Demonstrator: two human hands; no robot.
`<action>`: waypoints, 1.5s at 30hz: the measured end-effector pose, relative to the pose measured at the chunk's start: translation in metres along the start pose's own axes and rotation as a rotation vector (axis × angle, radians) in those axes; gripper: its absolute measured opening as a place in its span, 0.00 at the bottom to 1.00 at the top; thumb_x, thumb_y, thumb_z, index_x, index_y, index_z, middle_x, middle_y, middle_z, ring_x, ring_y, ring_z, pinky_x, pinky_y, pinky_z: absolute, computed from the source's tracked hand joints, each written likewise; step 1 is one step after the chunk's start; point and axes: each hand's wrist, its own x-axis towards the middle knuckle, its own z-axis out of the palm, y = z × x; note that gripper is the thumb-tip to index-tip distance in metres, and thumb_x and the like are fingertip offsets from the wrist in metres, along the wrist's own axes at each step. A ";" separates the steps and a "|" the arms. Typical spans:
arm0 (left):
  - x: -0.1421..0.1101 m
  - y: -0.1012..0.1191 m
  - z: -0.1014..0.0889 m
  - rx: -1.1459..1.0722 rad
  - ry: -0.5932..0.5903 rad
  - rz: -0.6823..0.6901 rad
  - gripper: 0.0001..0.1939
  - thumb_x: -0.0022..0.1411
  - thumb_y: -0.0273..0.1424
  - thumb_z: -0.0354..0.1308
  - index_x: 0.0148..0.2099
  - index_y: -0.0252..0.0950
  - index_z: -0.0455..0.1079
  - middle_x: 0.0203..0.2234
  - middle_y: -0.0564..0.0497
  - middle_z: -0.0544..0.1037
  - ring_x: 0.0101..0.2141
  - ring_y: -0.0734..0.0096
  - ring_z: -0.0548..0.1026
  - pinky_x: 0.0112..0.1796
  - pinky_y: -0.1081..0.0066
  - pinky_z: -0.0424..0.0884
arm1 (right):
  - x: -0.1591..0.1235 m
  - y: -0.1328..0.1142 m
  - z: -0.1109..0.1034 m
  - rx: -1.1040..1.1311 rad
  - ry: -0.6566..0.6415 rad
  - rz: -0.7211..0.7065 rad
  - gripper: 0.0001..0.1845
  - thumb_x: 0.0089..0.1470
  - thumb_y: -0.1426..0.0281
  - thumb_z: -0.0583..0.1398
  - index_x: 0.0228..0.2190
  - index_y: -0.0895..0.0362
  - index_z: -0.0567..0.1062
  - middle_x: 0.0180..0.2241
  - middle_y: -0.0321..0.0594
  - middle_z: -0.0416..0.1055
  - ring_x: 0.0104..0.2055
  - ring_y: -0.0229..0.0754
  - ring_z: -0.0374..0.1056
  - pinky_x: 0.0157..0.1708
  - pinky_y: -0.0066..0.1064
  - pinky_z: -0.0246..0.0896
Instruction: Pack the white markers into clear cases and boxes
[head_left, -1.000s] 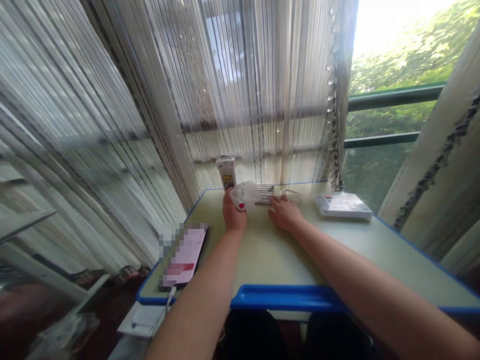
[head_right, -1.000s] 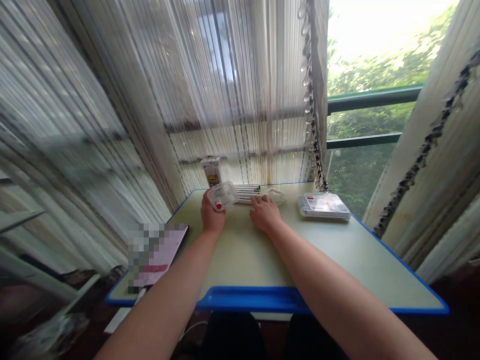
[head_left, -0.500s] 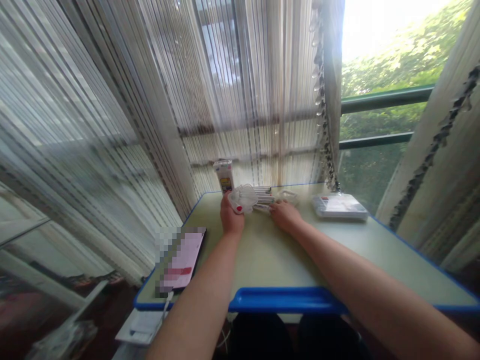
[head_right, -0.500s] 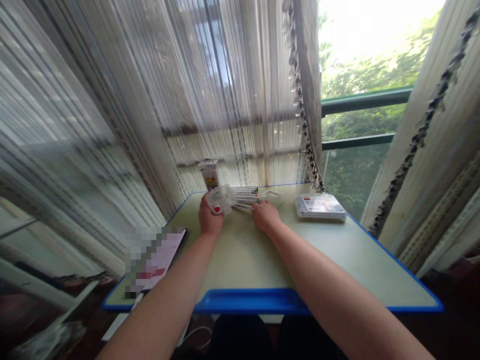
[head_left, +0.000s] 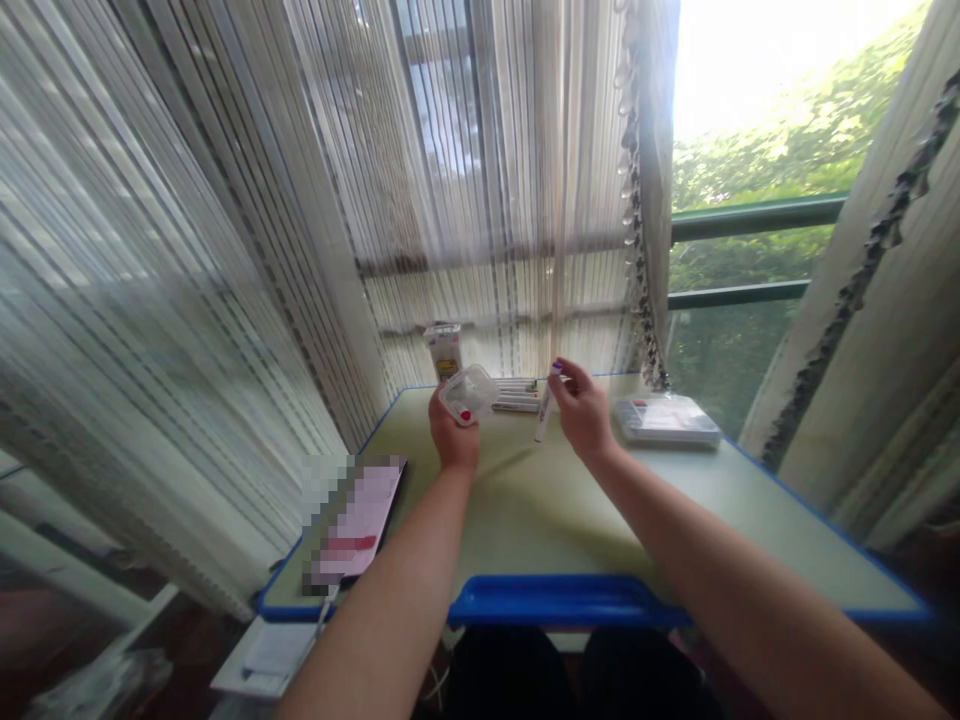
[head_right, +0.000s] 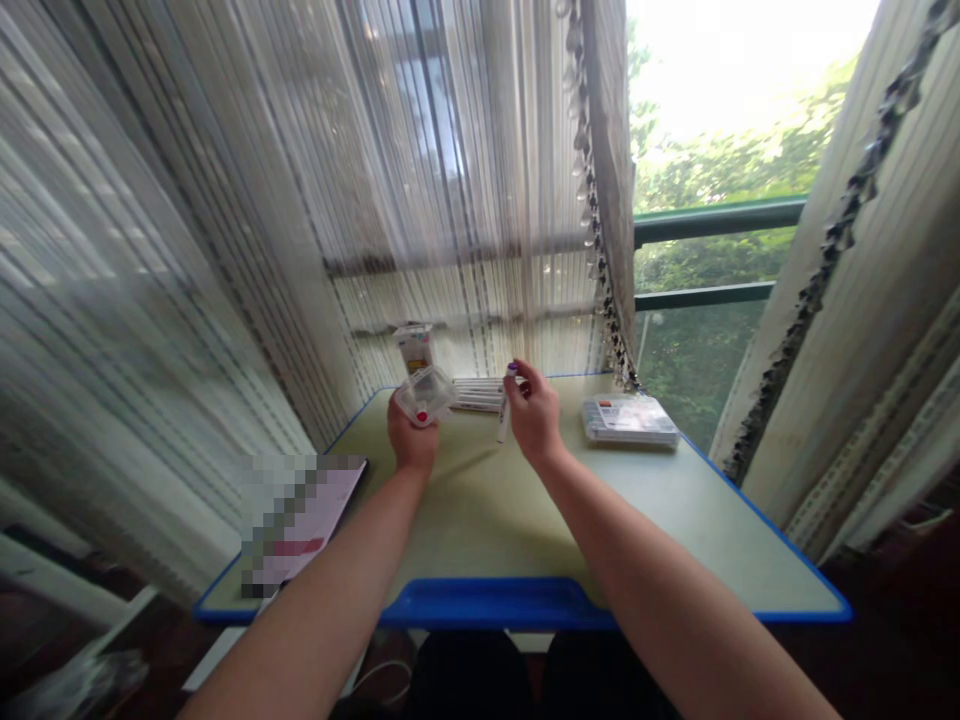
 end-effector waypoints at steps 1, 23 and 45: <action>-0.001 0.000 0.000 -0.010 -0.019 0.009 0.29 0.46 0.21 0.58 0.52 0.37 0.61 0.45 0.42 0.71 0.49 0.56 0.70 0.50 0.55 0.65 | -0.001 -0.002 -0.001 -0.020 -0.018 -0.042 0.20 0.52 0.61 0.56 0.43 0.59 0.73 0.31 0.41 0.74 0.26 0.36 0.64 0.29 0.29 0.62; -0.005 0.001 0.002 -0.030 -0.168 0.085 0.30 0.48 0.22 0.57 0.55 0.41 0.57 0.49 0.44 0.70 0.51 0.56 0.68 0.51 0.55 0.66 | -0.036 -0.049 -0.011 -0.258 0.043 -0.899 0.10 0.56 0.70 0.57 0.42 0.51 0.65 0.36 0.41 0.66 0.38 0.40 0.67 0.37 0.34 0.67; -0.009 0.014 0.001 -0.088 -0.208 0.093 0.27 0.52 0.28 0.59 0.55 0.36 0.58 0.47 0.43 0.71 0.48 0.61 0.70 0.49 0.60 0.68 | -0.038 -0.027 0.014 -0.260 -0.342 -0.869 0.07 0.58 0.73 0.54 0.38 0.58 0.71 0.37 0.46 0.71 0.40 0.42 0.66 0.41 0.35 0.66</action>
